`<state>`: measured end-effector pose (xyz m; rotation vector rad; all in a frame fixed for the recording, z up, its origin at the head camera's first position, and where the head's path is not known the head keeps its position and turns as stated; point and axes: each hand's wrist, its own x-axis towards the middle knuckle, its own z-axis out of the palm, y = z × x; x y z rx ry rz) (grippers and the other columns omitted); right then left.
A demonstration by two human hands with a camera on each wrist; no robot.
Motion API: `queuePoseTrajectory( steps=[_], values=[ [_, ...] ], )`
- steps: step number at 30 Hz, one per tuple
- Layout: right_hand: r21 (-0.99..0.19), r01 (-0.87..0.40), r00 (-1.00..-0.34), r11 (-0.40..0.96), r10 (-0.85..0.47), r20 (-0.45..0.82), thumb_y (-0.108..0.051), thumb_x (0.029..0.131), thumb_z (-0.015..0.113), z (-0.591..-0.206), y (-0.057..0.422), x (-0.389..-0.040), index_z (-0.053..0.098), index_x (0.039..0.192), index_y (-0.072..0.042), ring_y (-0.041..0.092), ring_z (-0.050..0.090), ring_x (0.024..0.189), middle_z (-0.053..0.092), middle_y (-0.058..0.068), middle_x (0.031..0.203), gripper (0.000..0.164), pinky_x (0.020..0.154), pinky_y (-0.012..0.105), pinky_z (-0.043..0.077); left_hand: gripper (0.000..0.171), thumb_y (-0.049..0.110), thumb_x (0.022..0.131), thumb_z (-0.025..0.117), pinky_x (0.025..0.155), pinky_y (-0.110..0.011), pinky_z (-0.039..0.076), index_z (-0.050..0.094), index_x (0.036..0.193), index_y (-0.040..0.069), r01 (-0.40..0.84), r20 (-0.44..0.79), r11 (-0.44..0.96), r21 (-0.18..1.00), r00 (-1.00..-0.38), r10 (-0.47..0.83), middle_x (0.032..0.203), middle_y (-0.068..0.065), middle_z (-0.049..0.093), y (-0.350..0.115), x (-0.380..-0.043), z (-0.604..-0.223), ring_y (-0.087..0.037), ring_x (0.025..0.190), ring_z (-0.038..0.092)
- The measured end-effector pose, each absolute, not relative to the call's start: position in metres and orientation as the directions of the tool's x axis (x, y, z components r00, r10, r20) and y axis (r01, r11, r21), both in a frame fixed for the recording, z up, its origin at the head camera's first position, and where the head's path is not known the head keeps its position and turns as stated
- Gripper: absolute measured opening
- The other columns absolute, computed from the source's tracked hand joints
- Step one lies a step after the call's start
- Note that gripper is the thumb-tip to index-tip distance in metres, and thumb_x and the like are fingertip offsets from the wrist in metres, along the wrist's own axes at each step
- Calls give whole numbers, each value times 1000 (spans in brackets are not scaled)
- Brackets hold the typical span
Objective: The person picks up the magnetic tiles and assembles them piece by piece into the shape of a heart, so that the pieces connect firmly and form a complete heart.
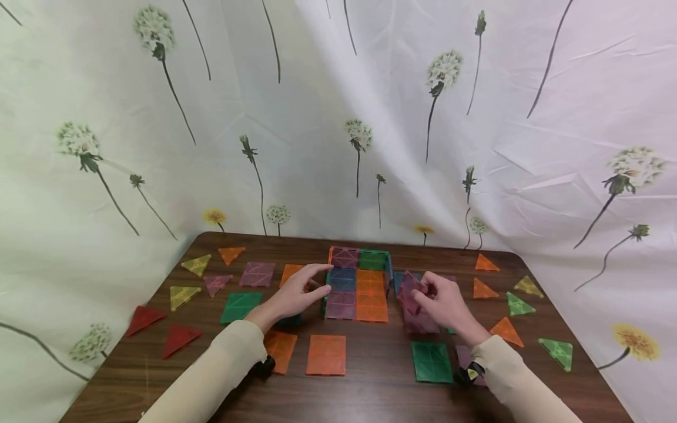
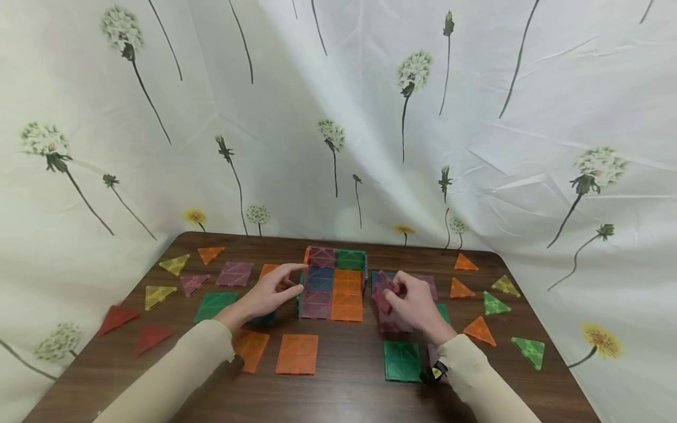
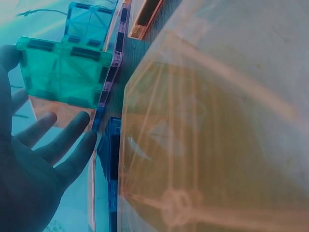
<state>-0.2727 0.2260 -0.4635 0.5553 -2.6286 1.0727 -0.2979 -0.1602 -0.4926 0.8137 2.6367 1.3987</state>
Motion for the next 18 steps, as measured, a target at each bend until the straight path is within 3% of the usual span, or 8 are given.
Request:
queuePoseTrajectory(
  steps=[5, 11, 18],
  values=[
    [-638, -447, -893, 627, -267, 363, -6, 94, 73, -477, 209, -264, 47, 77, -17, 2, 37, 51, 38, -7, 65, 33, 52, 23, 32, 55, 41, 108, 59, 102, -60, 51, 44, 159, 27, 417, 188, 456, 786, -864, 466, 163, -6, 42, -160, -297, -492, -35, 122, 63],
    [-651, -425, -905, 629, -264, 335, -10, 97, 73, -488, 193, -262, 48, 80, -15, -1, 59, 56, 47, -4, 72, 32, 55, 23, 46, 55, 42, 108, 59, 102, -59, 52, 44, 159, 28, 420, 190, 457, 785, -863, 468, 163, -6, 42, -160, -297, -493, -35, 122, 63],
    [-620, -432, -901, 655, -296, 316, -17, 99, 73, -489, 182, -260, 47, 79, -16, 3, 59, 64, 48, -4, 72, 33, 58, 24, 45, 55, 42, 108, 59, 101, -58, 53, 44, 159, 27, 423, 193, 453, 785, -861, 471, 163, -6, 42, -160, -298, -493, -35, 122, 64]
  ],
)
